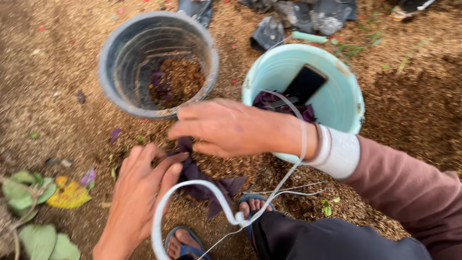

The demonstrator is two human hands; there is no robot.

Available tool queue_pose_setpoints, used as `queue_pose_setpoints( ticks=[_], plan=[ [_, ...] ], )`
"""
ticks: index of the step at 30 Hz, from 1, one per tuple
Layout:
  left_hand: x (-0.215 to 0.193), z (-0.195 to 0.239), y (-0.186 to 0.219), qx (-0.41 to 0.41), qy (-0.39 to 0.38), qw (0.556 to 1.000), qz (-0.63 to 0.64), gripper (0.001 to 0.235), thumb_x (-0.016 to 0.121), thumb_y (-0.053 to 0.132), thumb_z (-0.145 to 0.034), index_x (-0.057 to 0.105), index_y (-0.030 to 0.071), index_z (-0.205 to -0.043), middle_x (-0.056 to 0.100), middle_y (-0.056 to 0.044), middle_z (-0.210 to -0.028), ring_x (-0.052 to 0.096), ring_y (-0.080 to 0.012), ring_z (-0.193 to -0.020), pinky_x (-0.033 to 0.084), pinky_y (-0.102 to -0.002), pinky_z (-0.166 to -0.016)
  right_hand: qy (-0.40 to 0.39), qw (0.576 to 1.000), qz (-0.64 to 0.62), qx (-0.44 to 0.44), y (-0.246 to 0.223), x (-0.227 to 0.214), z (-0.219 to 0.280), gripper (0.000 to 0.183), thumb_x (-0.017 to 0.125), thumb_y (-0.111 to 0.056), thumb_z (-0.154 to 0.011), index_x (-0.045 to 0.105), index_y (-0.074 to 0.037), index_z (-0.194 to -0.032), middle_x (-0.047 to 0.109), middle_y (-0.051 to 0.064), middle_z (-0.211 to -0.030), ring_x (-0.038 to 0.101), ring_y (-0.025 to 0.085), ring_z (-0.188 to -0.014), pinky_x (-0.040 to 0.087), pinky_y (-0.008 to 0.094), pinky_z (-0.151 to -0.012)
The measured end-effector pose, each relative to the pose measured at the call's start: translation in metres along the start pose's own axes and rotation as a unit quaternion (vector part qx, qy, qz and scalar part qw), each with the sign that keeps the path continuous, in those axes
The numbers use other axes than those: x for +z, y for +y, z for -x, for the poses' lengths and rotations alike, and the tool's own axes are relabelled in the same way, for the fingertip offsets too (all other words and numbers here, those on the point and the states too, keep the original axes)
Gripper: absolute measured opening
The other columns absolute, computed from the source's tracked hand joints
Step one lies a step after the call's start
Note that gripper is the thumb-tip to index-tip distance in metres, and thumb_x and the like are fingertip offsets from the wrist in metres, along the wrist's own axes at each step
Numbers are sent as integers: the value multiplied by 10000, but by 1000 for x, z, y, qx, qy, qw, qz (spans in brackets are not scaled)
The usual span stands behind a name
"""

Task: The person repeatedly picks purple leaves from a light blue bucket and threads them onto a white wire frame, building a circular leaf arrangement. The person works in a greenhouse-like area with potted plants and wood chips on the ground.

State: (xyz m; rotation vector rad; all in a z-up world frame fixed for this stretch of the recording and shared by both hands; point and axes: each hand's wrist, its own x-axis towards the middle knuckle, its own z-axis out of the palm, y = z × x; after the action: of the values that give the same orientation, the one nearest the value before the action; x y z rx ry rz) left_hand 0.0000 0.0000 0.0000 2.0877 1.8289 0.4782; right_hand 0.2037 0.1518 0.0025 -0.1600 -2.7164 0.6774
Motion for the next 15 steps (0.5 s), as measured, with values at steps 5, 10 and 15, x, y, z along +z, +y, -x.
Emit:
queue_pose_setpoints(
  ticks=[5,10,15],
  plan=[
    [12,3,-13,33,38,998,41,313,543,218,-962,745,70,-1149,592,-98,-949,524,-267,-910,427,-391,-842,-89,972,-198,94,10,-31,88,266,698,-151,-927,719,-38,-1167,746,92,-935,726,227,-822,562,383,-761],
    [20,23,-33,12,107,990,95,362,472,298,-1059,733,89,-1198,618,-59,-950,532,-209,-964,446,-372,-894,27,948,-94,301,59,-45,173,213,705,-140,-860,782,-70,-1046,808,81,-941,793,204,-800,608,330,-748],
    [24,27,-90,55,26,998,-13,581,287,433,-1061,766,123,-1168,629,-54,-891,566,-222,-912,435,-417,-894,-74,854,105,505,137,2,210,209,720,-152,-799,811,-160,-986,786,112,-914,738,315,-859,580,435,-798]
  ],
)
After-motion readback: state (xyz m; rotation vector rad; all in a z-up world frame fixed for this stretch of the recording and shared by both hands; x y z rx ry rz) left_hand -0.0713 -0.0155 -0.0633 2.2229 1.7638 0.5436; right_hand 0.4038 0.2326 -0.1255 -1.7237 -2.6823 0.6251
